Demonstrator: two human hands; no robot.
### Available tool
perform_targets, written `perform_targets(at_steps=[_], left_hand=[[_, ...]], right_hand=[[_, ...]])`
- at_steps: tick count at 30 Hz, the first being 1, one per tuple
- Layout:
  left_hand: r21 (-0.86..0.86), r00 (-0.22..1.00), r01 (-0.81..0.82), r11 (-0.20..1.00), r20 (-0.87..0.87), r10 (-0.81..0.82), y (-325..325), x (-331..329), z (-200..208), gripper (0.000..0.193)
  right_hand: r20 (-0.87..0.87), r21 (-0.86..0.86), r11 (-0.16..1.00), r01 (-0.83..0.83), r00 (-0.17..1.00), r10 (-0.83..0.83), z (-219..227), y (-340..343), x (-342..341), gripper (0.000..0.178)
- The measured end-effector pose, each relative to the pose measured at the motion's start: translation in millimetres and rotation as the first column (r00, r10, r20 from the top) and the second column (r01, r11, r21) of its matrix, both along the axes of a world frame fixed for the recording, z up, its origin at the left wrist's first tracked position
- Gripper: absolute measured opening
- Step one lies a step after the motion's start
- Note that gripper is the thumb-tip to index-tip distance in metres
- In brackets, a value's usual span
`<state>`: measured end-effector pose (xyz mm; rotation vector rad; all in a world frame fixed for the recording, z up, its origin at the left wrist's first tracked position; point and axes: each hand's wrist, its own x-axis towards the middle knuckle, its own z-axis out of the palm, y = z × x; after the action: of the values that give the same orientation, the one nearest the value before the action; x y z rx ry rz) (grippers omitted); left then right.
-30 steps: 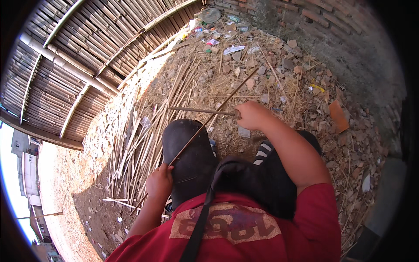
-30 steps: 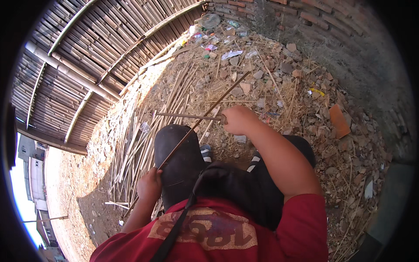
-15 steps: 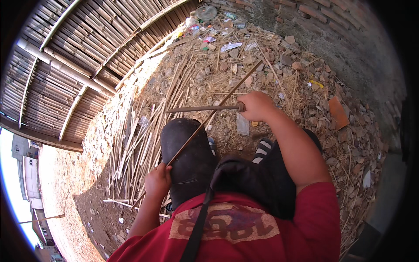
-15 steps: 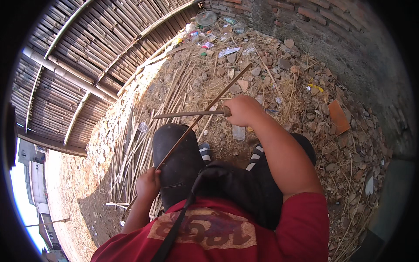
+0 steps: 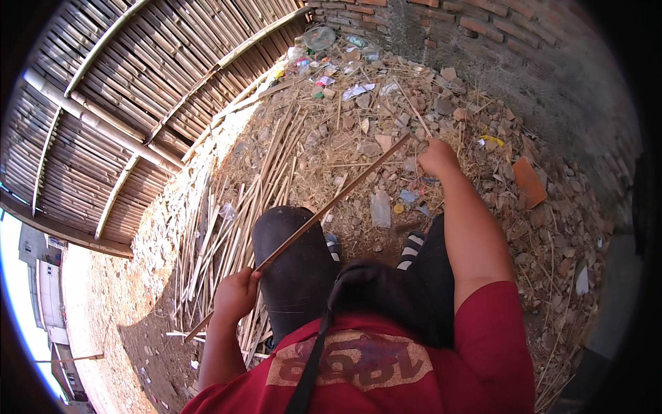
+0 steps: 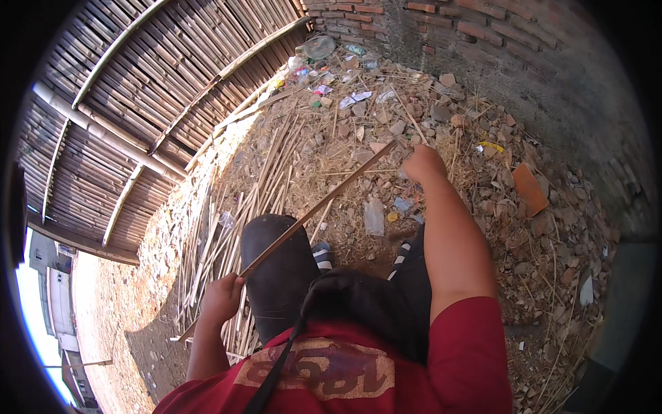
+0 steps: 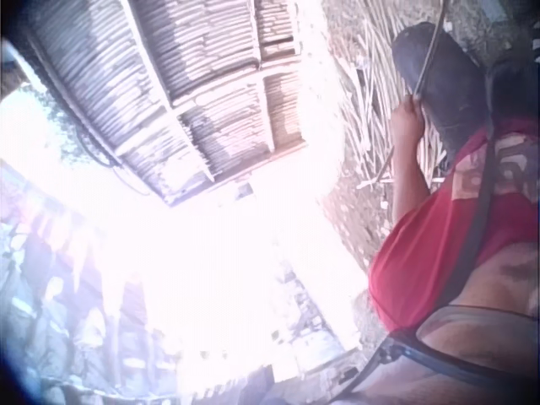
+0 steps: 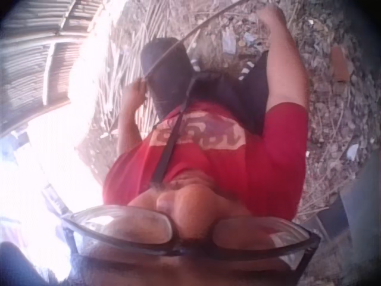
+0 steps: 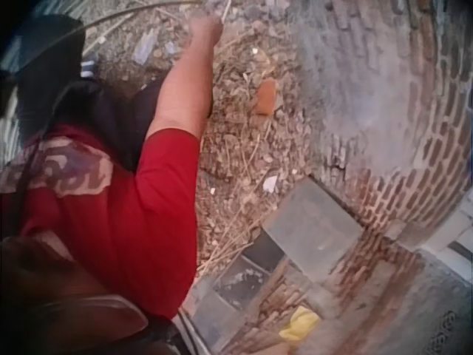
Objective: The person shaves a strip of bamboo using a large knife while sitting in an outdoor area.
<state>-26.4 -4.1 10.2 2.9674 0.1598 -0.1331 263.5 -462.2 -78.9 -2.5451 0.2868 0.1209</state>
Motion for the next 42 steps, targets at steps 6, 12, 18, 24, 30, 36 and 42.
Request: perform_targets(at_steps=[6, 12, 18, 24, 30, 36, 42], left_hand=[[-0.079, 0.924, -0.085, 0.993, 0.368, 0.108, 29.4, 66.4, 37.6, 0.029], [-0.547, 0.726, 0.287, 0.786, 0.660, 0.194, 11.5, 183.8, 91.4, 0.029], [-0.732, 0.696, 0.519, 0.442, 0.662, 0.278, -56.6, 259.9, 143.5, 0.033], [-0.860, 0.853, 0.478, 0.176, 0.503, 0.139, -115.8, 275.8, 137.7, 0.039], [-0.915, 0.914, 0.404, 0.015, 0.405, 0.033, -174.5, 266.0, 96.4, 0.039], [-0.944, 0.945, 0.327, -0.034, 0.328, -0.002, -199.6, 257.9, 72.7, 0.041], [-0.932, 0.944, 0.314, -0.181, 0.327, -0.050, -210.9, 256.5, 70.8, 0.042]], right_hand=[[0.114, 0.330, 0.939, 0.095, 0.984, -0.140, 30.9, 8.1, -5.4, 0.033], [0.181, 0.705, 0.708, -0.027, 0.973, -0.143, 63.4, 26.1, -21.4, 0.025], [0.175, 0.816, 0.571, -0.088, 0.980, -0.099, 75.9, 29.5, -35.3, 0.021], [0.250, 0.868, 0.430, -0.249, 0.967, 0.054, 83.9, 40.0, -43.9, 0.030], [0.289, 0.860, 0.411, -0.303, 0.952, 0.098, 90.6, 49.4, -57.0, 0.042], [0.240, 0.849, 0.433, -0.303, 0.951, 0.194, 88.6, 39.5, -58.0, 0.027], [0.191, 0.804, 0.508, -0.308, 0.944, 0.269, 91.2, 29.3, -60.6, 0.025]])
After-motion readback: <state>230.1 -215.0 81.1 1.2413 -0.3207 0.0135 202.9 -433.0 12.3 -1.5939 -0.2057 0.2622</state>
